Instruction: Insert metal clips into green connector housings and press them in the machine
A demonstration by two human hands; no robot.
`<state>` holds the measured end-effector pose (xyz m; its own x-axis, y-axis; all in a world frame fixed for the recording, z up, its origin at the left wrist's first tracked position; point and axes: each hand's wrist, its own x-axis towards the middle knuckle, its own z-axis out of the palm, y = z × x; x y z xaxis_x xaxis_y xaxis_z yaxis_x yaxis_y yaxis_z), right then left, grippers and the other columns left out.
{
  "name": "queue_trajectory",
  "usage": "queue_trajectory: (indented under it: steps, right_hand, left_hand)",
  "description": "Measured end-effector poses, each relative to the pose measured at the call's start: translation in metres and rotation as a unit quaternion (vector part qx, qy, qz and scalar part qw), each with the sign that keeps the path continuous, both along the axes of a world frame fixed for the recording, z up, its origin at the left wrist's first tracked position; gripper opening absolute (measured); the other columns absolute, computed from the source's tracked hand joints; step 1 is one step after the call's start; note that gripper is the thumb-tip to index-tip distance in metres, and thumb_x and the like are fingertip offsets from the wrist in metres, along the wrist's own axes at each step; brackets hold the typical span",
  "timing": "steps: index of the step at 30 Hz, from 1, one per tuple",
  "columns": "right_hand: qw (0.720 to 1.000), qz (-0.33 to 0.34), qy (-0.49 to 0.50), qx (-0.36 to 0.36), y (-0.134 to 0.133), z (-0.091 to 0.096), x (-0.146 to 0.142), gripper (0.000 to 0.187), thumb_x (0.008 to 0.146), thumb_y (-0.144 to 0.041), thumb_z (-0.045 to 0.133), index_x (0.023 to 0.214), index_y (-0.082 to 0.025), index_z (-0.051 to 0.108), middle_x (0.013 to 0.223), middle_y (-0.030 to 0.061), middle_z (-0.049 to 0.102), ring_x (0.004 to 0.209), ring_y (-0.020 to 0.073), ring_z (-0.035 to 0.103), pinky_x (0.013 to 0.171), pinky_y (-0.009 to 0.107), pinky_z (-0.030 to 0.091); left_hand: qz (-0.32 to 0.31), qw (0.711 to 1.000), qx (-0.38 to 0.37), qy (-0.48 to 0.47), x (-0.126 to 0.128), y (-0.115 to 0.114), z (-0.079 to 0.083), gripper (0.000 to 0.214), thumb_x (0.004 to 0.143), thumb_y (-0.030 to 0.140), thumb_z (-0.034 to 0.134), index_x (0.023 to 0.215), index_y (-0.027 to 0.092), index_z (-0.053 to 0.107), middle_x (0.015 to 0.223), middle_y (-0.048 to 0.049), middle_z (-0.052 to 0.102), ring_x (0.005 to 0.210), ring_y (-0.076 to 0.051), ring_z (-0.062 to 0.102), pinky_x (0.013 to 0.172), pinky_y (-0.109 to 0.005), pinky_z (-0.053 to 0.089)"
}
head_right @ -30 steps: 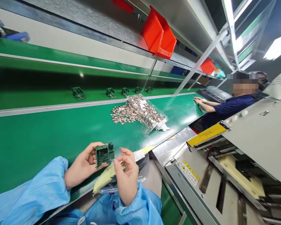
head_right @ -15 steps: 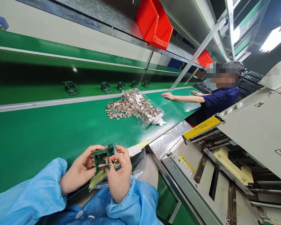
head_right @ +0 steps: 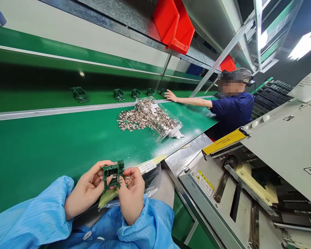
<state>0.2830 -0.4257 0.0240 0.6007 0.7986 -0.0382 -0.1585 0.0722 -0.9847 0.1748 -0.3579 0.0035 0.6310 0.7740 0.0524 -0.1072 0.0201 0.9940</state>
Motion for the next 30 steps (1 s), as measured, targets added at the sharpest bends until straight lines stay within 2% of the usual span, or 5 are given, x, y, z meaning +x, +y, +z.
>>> queue_trajectory:
  steps: [11, 18, 21, 26, 30]
  right_hand:
    - [0.992, 0.006, 0.116, 0.041, 0.002, -0.012, -0.005, 0.031, 0.063, -0.016, 0.073, 0.067, -0.021, 0.043, 0.059, -0.0079, 0.047, 0.051, 0.0083, 0.043, 0.048, 0.018, 0.037]
    - [0.994, -0.011, 0.100, 0.043, -0.012, -0.014, 0.000, 0.034, 0.067, -0.023, 0.074, 0.066, -0.021, 0.040, 0.061, -0.0071, 0.044, 0.055, 0.0091, 0.038, 0.050, 0.019, 0.035]
    - [0.997, -0.023, 0.072, 0.033, -0.028, -0.015, 0.005, 0.030, 0.071, -0.028, 0.074, 0.071, -0.021, 0.045, 0.066, -0.0048, 0.049, 0.059, 0.0106, 0.044, 0.055, 0.021, 0.039]
    - [0.997, -0.071, 0.041, -0.009, -0.064, -0.048, 0.025, 0.026, 0.085, -0.045, 0.063, 0.091, -0.020, 0.057, 0.080, 0.0025, 0.062, 0.065, 0.0139, 0.055, 0.061, 0.026, 0.048]
    - [0.991, -0.098, 0.038, -0.078, -0.062, -0.083, 0.050, 0.043, 0.076, -0.058, 0.067, 0.083, -0.016, 0.061, 0.075, 0.0055, 0.064, 0.063, 0.0149, 0.057, 0.052, 0.024, 0.048]
  left_hand:
    - [0.031, 0.999, -0.009, 0.038, -0.002, -0.005, 0.007, 0.027, 0.081, 0.022, 0.054, 0.108, 0.019, 0.051, 0.081, -0.0002, 0.062, 0.074, -0.013, 0.060, 0.066, -0.021, 0.050]
    - [0.019, 0.999, -0.015, 0.047, 0.005, -0.019, 0.009, 0.028, 0.080, 0.023, 0.056, 0.107, 0.018, 0.053, 0.079, -0.0002, 0.062, 0.071, -0.014, 0.061, 0.063, -0.021, 0.050]
    - [0.000, 0.999, -0.015, 0.042, 0.008, -0.028, 0.009, 0.028, 0.079, 0.024, 0.060, 0.106, 0.019, 0.054, 0.081, -0.0010, 0.064, 0.073, -0.015, 0.063, 0.063, -0.020, 0.051]
    - [0.028, 0.999, -0.037, 0.018, 0.024, -0.017, 0.013, 0.033, 0.074, 0.025, 0.067, 0.104, 0.019, 0.053, 0.090, -0.0025, 0.067, 0.076, -0.014, 0.065, 0.067, -0.020, 0.053]
    - [0.045, 0.996, -0.070, -0.041, 0.069, 0.001, 0.017, 0.039, 0.066, 0.025, 0.074, 0.097, 0.018, 0.051, 0.094, -0.0038, 0.068, 0.084, -0.018, 0.066, 0.075, -0.025, 0.053]
